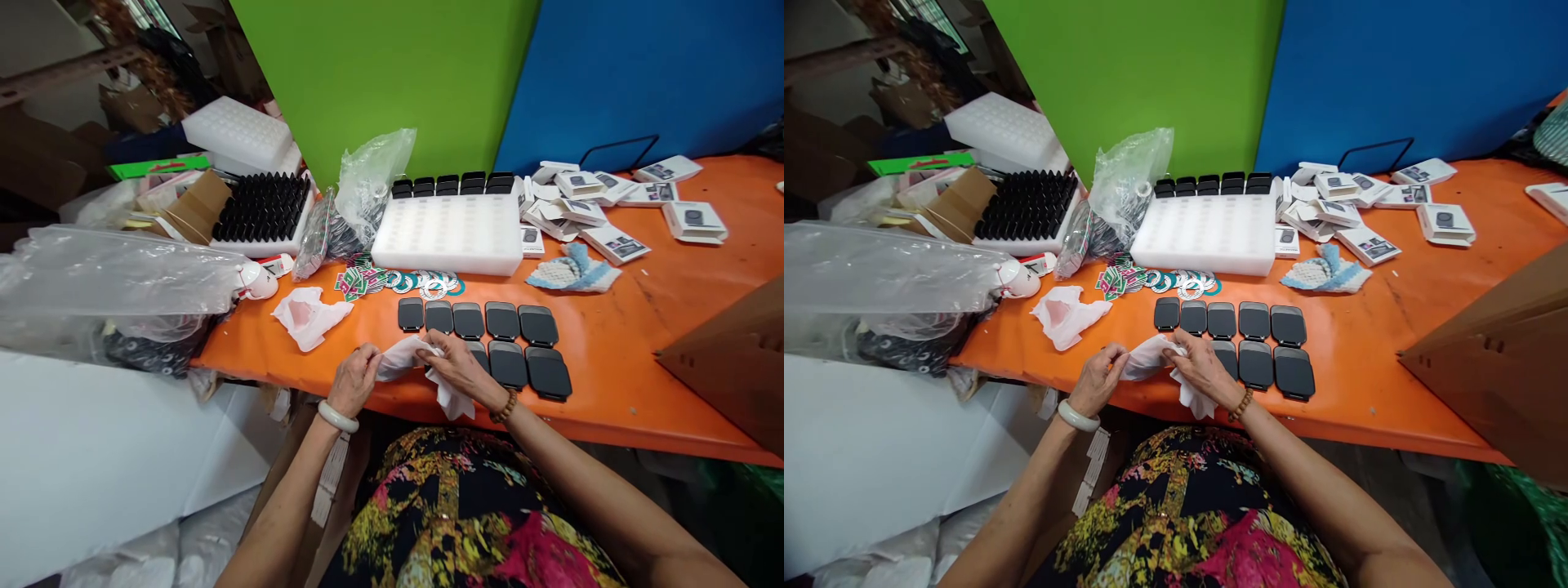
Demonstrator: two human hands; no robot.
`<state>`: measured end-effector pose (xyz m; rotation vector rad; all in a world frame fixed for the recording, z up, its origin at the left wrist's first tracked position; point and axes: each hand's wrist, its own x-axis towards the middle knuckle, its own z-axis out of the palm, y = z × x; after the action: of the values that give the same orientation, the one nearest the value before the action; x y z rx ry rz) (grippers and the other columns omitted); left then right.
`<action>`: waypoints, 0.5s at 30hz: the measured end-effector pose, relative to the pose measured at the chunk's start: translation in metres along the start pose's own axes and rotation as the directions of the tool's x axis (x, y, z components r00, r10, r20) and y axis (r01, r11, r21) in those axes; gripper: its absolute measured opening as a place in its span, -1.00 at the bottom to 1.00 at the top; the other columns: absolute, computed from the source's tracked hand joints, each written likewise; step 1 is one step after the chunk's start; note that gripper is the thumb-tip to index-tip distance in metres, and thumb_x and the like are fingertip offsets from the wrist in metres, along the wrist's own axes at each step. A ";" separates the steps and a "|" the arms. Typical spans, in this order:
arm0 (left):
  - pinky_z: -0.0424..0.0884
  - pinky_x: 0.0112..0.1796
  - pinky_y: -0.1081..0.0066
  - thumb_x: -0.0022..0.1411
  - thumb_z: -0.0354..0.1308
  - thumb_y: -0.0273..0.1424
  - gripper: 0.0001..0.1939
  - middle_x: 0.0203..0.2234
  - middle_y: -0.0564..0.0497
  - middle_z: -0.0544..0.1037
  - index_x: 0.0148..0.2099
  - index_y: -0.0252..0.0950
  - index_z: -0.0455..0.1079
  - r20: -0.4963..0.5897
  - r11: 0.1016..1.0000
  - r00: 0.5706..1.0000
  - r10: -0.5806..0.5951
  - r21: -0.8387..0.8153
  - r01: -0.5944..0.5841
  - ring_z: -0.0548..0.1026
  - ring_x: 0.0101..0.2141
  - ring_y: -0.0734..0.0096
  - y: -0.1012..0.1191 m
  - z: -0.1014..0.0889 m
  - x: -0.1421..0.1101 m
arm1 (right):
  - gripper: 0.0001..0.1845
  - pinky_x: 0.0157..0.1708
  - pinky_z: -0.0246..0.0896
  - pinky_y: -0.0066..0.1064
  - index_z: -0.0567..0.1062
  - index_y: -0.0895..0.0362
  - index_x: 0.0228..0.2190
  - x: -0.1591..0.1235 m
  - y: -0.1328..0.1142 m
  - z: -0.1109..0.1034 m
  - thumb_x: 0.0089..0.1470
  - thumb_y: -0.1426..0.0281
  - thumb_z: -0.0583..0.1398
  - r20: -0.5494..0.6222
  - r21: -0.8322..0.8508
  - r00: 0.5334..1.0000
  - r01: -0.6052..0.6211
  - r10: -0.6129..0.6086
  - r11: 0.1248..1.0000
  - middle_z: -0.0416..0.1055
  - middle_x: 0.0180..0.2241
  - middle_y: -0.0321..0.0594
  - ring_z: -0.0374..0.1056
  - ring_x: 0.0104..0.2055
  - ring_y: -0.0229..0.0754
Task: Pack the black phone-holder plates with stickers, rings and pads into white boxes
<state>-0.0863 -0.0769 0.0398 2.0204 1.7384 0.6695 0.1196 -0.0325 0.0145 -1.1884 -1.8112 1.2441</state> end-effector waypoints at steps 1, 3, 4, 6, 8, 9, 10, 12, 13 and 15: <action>0.28 -0.34 0.41 0.33 -0.13 -0.34 -0.78 -0.49 0.06 0.41 -0.33 -0.24 0.27 0.033 1.000 0.999 -0.015 0.000 0.015 0.40 -0.42 0.39 -0.001 0.000 0.001 | -0.77 -0.44 -0.01 -0.45 0.28 0.11 -0.50 0.001 0.001 0.001 0.12 0.26 0.08 0.008 -0.019 1.000 0.016 -0.016 1.000 0.22 -0.55 -0.39 0.12 -0.49 -0.28; 0.30 -0.32 0.41 0.32 -0.11 -0.29 -0.80 -0.41 0.03 0.46 -0.23 -0.25 0.30 0.094 0.998 0.994 -0.055 -0.037 0.059 0.44 -0.39 0.37 0.000 -0.001 0.003 | -0.83 -0.41 0.02 -0.45 0.32 0.11 -0.43 0.003 0.000 0.004 0.14 0.29 0.06 0.022 -0.013 0.999 0.048 -0.048 0.999 0.29 -0.50 -0.35 0.16 -0.46 -0.27; 0.31 -0.33 0.41 0.30 -0.05 -0.25 -0.79 -0.37 0.02 0.48 -0.16 -0.25 0.31 0.129 0.995 0.989 -0.070 -0.059 0.078 0.45 -0.37 0.36 0.002 -0.002 0.005 | -0.84 -0.41 0.03 -0.45 0.33 0.11 -0.41 0.004 -0.001 0.004 0.14 0.30 0.06 0.020 -0.006 0.998 0.061 -0.060 0.998 0.31 -0.48 -0.34 0.18 -0.45 -0.26; 0.31 -0.35 0.41 0.19 0.11 -0.16 -0.62 -0.32 0.02 0.50 -0.02 -0.24 0.30 0.204 0.991 0.976 -0.077 -0.093 0.097 0.46 -0.37 0.33 0.007 -0.004 0.010 | -0.84 -0.42 0.03 -0.46 0.34 0.11 -0.39 0.005 -0.006 0.004 0.15 0.30 0.06 0.019 -0.008 0.997 0.081 -0.081 0.997 0.33 -0.48 -0.33 0.19 -0.45 -0.26; 0.30 -0.37 0.41 0.05 0.24 -0.12 -0.49 -0.35 0.04 0.51 0.02 -0.24 0.33 0.257 0.988 0.965 -0.056 -0.125 0.091 0.45 -0.41 0.32 0.011 -0.006 0.014 | -0.84 -0.44 0.03 -0.47 0.35 0.11 -0.37 0.004 -0.014 0.002 0.16 0.30 0.06 0.032 -0.025 0.995 0.096 -0.096 0.995 0.34 -0.49 -0.33 0.19 -0.47 -0.27; 0.30 -0.37 0.41 0.04 0.26 -0.13 -0.52 -0.38 0.04 0.51 -0.02 -0.24 0.37 0.268 0.984 0.963 -0.042 -0.157 0.086 0.44 -0.42 0.33 0.013 -0.006 0.016 | -0.84 -0.45 0.03 -0.47 0.35 0.11 -0.37 0.004 -0.018 0.001 0.16 0.30 0.06 0.039 -0.037 0.994 0.104 -0.103 0.994 0.34 -0.49 -0.33 0.18 -0.47 -0.28; 0.30 -0.36 0.42 0.06 0.24 -0.16 -0.60 -0.41 0.04 0.51 -0.09 -0.26 0.42 0.266 0.975 0.963 -0.032 -0.203 0.089 0.43 -0.42 0.33 0.014 -0.005 0.017 | -0.84 -0.46 0.03 -0.48 0.35 0.11 -0.37 0.003 -0.023 -0.001 0.17 0.30 0.07 0.042 -0.047 0.993 0.112 -0.110 0.993 0.33 -0.50 -0.34 0.17 -0.48 -0.29; 0.30 -0.35 0.43 0.12 0.19 -0.22 -0.75 -0.46 0.04 0.50 -0.25 -0.29 0.47 0.251 0.941 0.967 -0.034 -0.318 0.115 0.41 -0.41 0.35 0.014 -0.003 0.017 | -0.83 -0.47 0.02 -0.49 0.36 0.11 -0.39 0.003 -0.030 -0.008 0.16 0.29 0.08 0.046 -0.060 0.992 0.123 -0.121 0.991 0.32 -0.51 -0.35 0.16 -0.50 -0.30; 0.30 -0.34 0.43 0.14 0.16 -0.24 -0.77 -0.48 0.04 0.50 -0.30 -0.30 0.47 0.252 0.911 0.967 -0.044 -0.386 0.142 0.41 -0.42 0.36 0.013 -0.002 0.016 | -0.83 -0.48 0.02 -0.49 0.37 0.11 -0.40 0.003 -0.033 -0.012 0.16 0.28 0.09 0.043 -0.061 0.992 0.125 -0.122 0.990 0.32 -0.52 -0.35 0.16 -0.51 -0.30; 0.31 -0.35 0.44 0.14 0.16 -0.24 -0.76 -0.49 0.04 0.49 -0.32 -0.33 0.48 0.274 0.825 0.959 -0.074 -0.523 0.213 0.40 -0.43 0.38 0.012 0.002 0.012 | -0.82 -0.51 0.03 -0.49 0.38 0.11 -0.42 0.003 -0.037 -0.022 0.13 0.28 0.11 -0.011 -0.067 0.993 0.115 -0.116 0.991 0.32 -0.54 -0.35 0.17 -0.53 -0.30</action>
<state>-0.0740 -0.0669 0.0464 1.4835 1.3404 0.7330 0.1255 -0.0269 0.0569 -1.1083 -1.8953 1.1157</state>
